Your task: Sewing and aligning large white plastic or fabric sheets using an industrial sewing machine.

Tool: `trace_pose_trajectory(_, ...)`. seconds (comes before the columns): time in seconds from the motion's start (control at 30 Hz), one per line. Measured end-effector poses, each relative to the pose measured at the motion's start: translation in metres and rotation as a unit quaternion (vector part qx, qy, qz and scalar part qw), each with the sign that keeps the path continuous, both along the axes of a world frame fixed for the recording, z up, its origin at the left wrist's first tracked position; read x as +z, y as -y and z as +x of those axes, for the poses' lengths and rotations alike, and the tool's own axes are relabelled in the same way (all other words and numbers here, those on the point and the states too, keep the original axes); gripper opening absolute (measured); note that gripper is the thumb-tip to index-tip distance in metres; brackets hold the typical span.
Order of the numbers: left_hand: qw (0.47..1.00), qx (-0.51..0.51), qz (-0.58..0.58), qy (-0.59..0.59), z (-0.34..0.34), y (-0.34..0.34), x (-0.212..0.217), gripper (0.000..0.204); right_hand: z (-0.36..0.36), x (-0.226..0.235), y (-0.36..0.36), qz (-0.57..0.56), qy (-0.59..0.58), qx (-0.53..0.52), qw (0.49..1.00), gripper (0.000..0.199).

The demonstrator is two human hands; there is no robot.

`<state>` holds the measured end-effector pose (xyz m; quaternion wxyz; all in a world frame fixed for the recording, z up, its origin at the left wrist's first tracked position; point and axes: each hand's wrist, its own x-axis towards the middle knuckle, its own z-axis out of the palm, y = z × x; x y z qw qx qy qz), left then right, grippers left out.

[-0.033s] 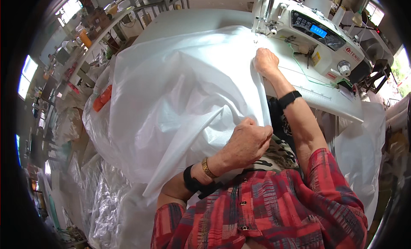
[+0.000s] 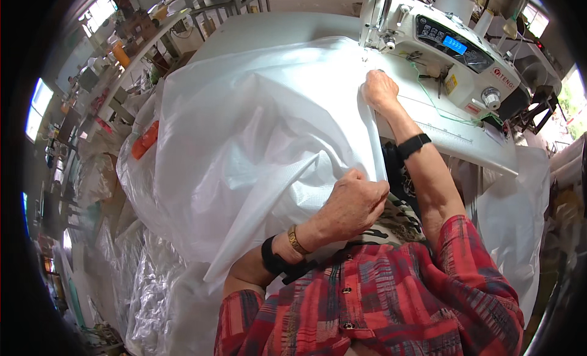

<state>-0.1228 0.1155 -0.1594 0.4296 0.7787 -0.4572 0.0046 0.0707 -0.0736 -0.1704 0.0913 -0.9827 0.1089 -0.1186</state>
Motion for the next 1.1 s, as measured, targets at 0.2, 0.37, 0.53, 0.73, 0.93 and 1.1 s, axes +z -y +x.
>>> trace_pose_trajectory(0.2, 0.999, -0.037, 0.029, 0.012, 0.007, 0.004, -0.014, 0.010, -0.012, 0.001, -0.005, -0.010, 0.048, 0.014, 0.999, 0.016)
trace_pose_trajectory(0.37, 0.999, -0.029, 0.013, 0.044, 0.015, 0.007, -0.023, 0.009, -0.003, 0.009, -0.014, -0.126, -0.010, 0.041, 0.991, 0.014)
trace_pose_trajectory(0.53, 0.998, -0.006, 0.017, 0.056, 0.022, 0.006, -0.030, 0.009, 0.009, 0.012, -0.016, -0.180, -0.029, 0.096, 0.978, 0.013)
trace_pose_trajectory(0.73, 0.990, 0.084, 0.073, 0.087, 0.041, 0.011, -0.030, 0.010, 0.037, 0.003, -0.008, -0.182, 0.013, 0.080, 0.980, 0.014)
trace_pose_trajectory(0.93, 0.990, 0.129, 0.012, 0.061, 0.033, 0.016, -0.042, 0.011, 0.017, -0.007, 0.002, -0.084, 0.084, 0.022, 0.993, 0.015)
trace_pose_trajectory(1.1, 0.988, 0.139, -0.014, 0.063, 0.030, 0.020, -0.041, 0.010, -0.007, -0.013, -0.004, -0.085, 0.093, 0.045, 0.991, 0.014)
